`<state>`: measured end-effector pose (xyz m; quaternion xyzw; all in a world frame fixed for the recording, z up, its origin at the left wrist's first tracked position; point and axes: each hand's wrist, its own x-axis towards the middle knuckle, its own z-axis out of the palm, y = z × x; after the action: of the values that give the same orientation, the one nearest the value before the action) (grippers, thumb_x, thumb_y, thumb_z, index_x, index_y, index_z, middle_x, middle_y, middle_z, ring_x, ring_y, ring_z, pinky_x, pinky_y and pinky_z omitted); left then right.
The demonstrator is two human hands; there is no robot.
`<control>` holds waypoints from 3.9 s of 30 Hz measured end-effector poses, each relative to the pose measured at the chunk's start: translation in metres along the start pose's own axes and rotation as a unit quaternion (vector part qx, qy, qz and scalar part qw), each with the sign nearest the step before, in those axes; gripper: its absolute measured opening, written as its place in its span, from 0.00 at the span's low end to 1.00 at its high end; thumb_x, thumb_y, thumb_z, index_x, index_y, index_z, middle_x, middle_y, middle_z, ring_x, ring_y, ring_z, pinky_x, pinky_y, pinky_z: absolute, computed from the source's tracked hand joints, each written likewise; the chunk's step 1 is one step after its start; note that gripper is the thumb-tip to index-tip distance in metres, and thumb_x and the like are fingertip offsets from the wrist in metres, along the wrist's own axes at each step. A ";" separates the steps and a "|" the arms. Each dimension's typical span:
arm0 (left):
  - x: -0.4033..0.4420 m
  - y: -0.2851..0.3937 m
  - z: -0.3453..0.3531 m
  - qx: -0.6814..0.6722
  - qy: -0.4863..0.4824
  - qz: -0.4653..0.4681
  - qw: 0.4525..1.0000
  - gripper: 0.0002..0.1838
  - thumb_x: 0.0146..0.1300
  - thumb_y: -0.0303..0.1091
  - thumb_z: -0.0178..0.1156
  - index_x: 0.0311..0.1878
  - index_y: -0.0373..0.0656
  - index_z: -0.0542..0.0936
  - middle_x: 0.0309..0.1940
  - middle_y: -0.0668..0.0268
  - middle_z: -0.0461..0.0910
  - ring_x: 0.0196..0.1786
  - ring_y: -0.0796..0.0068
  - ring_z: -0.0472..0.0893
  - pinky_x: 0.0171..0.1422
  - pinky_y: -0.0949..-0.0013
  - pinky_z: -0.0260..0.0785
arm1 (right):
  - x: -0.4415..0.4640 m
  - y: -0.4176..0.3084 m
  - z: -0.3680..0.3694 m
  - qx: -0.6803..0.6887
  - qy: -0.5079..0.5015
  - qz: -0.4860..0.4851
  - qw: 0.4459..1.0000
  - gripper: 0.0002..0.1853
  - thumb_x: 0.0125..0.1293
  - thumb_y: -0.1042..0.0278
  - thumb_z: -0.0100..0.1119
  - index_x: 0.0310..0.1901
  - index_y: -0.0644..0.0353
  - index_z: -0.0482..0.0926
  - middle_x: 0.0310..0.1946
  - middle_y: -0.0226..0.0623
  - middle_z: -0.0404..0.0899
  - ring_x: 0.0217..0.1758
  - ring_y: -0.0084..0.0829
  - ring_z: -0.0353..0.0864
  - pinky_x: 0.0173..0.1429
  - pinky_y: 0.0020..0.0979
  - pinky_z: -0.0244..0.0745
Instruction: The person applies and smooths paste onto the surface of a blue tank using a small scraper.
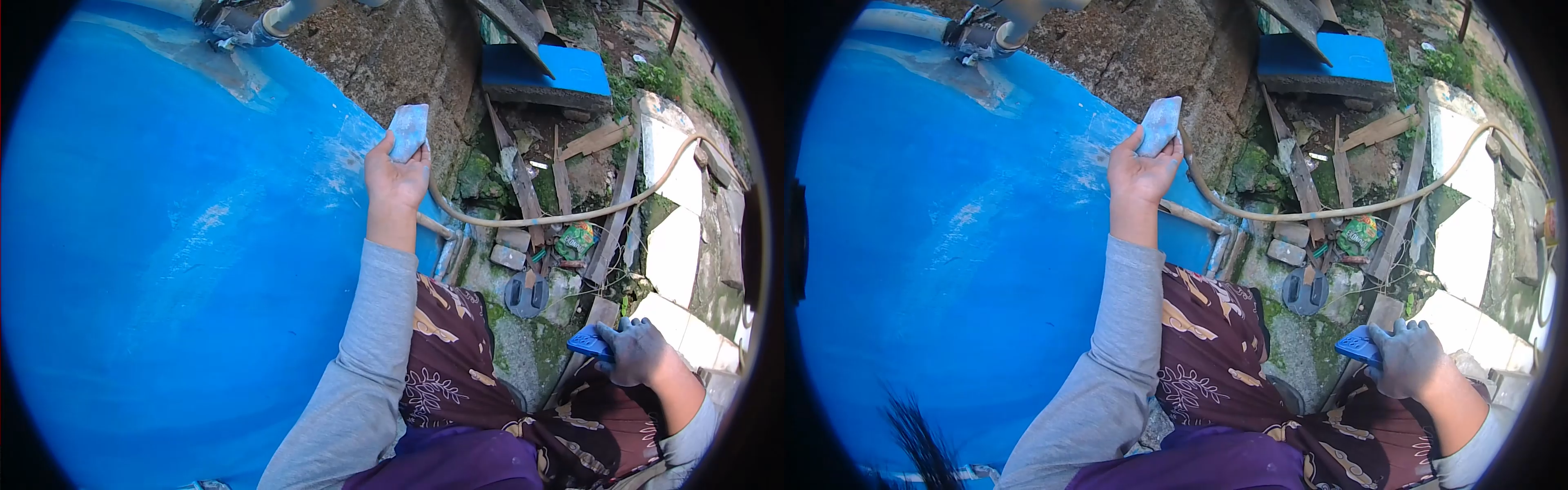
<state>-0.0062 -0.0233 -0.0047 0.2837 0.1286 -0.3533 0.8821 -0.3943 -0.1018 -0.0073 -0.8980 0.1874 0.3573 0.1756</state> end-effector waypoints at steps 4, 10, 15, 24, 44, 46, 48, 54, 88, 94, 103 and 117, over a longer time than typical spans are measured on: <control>-0.010 0.014 -0.005 -0.037 -0.001 -0.040 0.999 0.21 0.64 0.30 0.49 0.58 0.34 0.61 0.57 0.54 0.64 0.60 0.59 0.63 0.64 0.56 0.55 | 0.000 0.004 0.006 -0.005 0.011 0.007 1.000 0.31 0.51 0.52 0.59 0.56 0.57 0.68 0.41 0.51 0.74 0.46 0.45 0.75 0.54 0.37 0.66; 0.002 0.004 -0.007 0.007 -0.024 -0.022 0.999 0.20 0.64 0.30 0.49 0.58 0.33 0.62 0.57 0.53 0.64 0.60 0.59 0.63 0.64 0.56 0.55 | -0.003 -0.002 -0.004 0.014 -0.034 0.019 0.999 0.33 0.54 0.47 0.56 0.59 0.55 0.65 0.46 0.51 0.73 0.51 0.46 0.72 0.58 0.38 0.63; -0.014 0.008 -0.005 -0.026 -0.021 -0.044 0.998 0.20 0.64 0.29 0.48 0.58 0.33 0.61 0.57 0.53 0.64 0.61 0.59 0.63 0.64 0.56 0.54 | -0.003 0.001 0.000 0.003 -0.001 0.017 1.000 0.31 0.51 0.52 0.60 0.56 0.57 0.68 0.42 0.51 0.74 0.47 0.45 0.75 0.55 0.37 0.65; 0.003 0.001 -0.005 0.008 -0.012 -0.025 1.000 0.20 0.65 0.32 0.48 0.58 0.33 0.62 0.57 0.53 0.65 0.60 0.60 0.65 0.64 0.58 0.56 | -0.005 -0.002 -0.001 0.009 -0.010 0.010 1.000 0.32 0.52 0.51 0.59 0.57 0.57 0.67 0.43 0.51 0.74 0.48 0.45 0.74 0.56 0.37 0.65; -0.015 0.008 -0.005 -0.006 -0.026 -0.009 1.000 0.20 0.65 0.30 0.48 0.58 0.34 0.61 0.59 0.54 0.63 0.61 0.60 0.63 0.64 0.55 0.55 | -0.006 0.001 0.001 -0.005 0.003 0.017 1.000 0.31 0.52 0.50 0.59 0.56 0.57 0.68 0.42 0.51 0.74 0.47 0.45 0.75 0.55 0.37 0.66; -0.006 0.018 -0.006 -0.066 -0.041 -0.072 0.994 0.20 0.65 0.30 0.48 0.58 0.33 0.61 0.59 0.54 0.63 0.62 0.60 0.62 0.64 0.55 0.54 | -0.007 -0.001 -0.001 -0.009 -0.005 0.010 1.000 0.31 0.52 0.50 0.58 0.56 0.57 0.68 0.43 0.51 0.74 0.47 0.45 0.75 0.55 0.37 0.66; -0.003 0.013 -0.004 -0.050 -0.004 -0.055 0.997 0.20 0.65 0.31 0.48 0.58 0.33 0.62 0.59 0.54 0.62 0.62 0.60 0.62 0.64 0.55 0.54 | -0.005 -0.003 0.000 -0.004 -0.004 0.005 1.000 0.31 0.52 0.50 0.58 0.56 0.57 0.68 0.42 0.51 0.74 0.47 0.45 0.75 0.55 0.37 0.66; -0.017 0.008 -0.006 -0.039 0.009 -0.038 0.999 0.21 0.65 0.31 0.48 0.59 0.33 0.61 0.58 0.54 0.63 0.62 0.60 0.63 0.65 0.56 0.54 | -0.001 0.001 0.002 0.001 0.003 0.012 1.000 0.31 0.52 0.50 0.58 0.56 0.57 0.68 0.42 0.51 0.75 0.47 0.45 0.75 0.54 0.37 0.66; -0.006 0.008 -0.008 -0.041 -0.008 -0.025 0.999 0.22 0.64 0.29 0.48 0.60 0.32 0.59 0.59 0.53 0.63 0.64 0.59 0.61 0.66 0.57 0.53 | 0.003 0.001 0.003 -0.008 0.001 0.002 1.000 0.31 0.52 0.49 0.59 0.57 0.56 0.68 0.42 0.50 0.74 0.47 0.45 0.75 0.55 0.37 0.65; -0.007 0.017 -0.004 -0.079 0.007 -0.068 0.995 0.22 0.65 0.30 0.47 0.59 0.32 0.59 0.58 0.53 0.63 0.62 0.59 0.62 0.66 0.58 0.54 | 0.001 0.001 0.002 -0.009 0.003 0.001 1.000 0.31 0.52 0.49 0.58 0.57 0.56 0.68 0.42 0.50 0.74 0.47 0.45 0.75 0.55 0.37 0.66; -0.014 0.013 -0.009 -0.039 -0.025 -0.030 0.998 0.21 0.65 0.30 0.47 0.59 0.32 0.60 0.58 0.53 0.63 0.62 0.60 0.63 0.66 0.58 0.53 | 0.002 0.001 0.001 0.001 0.007 0.011 1.000 0.31 0.52 0.50 0.59 0.56 0.56 0.68 0.41 0.50 0.75 0.46 0.45 0.75 0.54 0.37 0.66; -0.001 0.007 -0.001 -0.003 -0.023 -0.018 1.000 0.19 0.64 0.31 0.49 0.57 0.34 0.63 0.57 0.55 0.65 0.59 0.63 0.65 0.66 0.63 0.55 | 0.000 0.001 0.002 -0.011 0.003 -0.006 1.000 0.32 0.52 0.50 0.59 0.57 0.57 0.68 0.42 0.50 0.74 0.47 0.45 0.75 0.54 0.37 0.66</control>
<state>-0.0025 -0.0183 -0.0019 0.2705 0.1147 -0.3748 0.8793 -0.3957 -0.1017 -0.0083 -0.9022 0.1785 0.3553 0.1671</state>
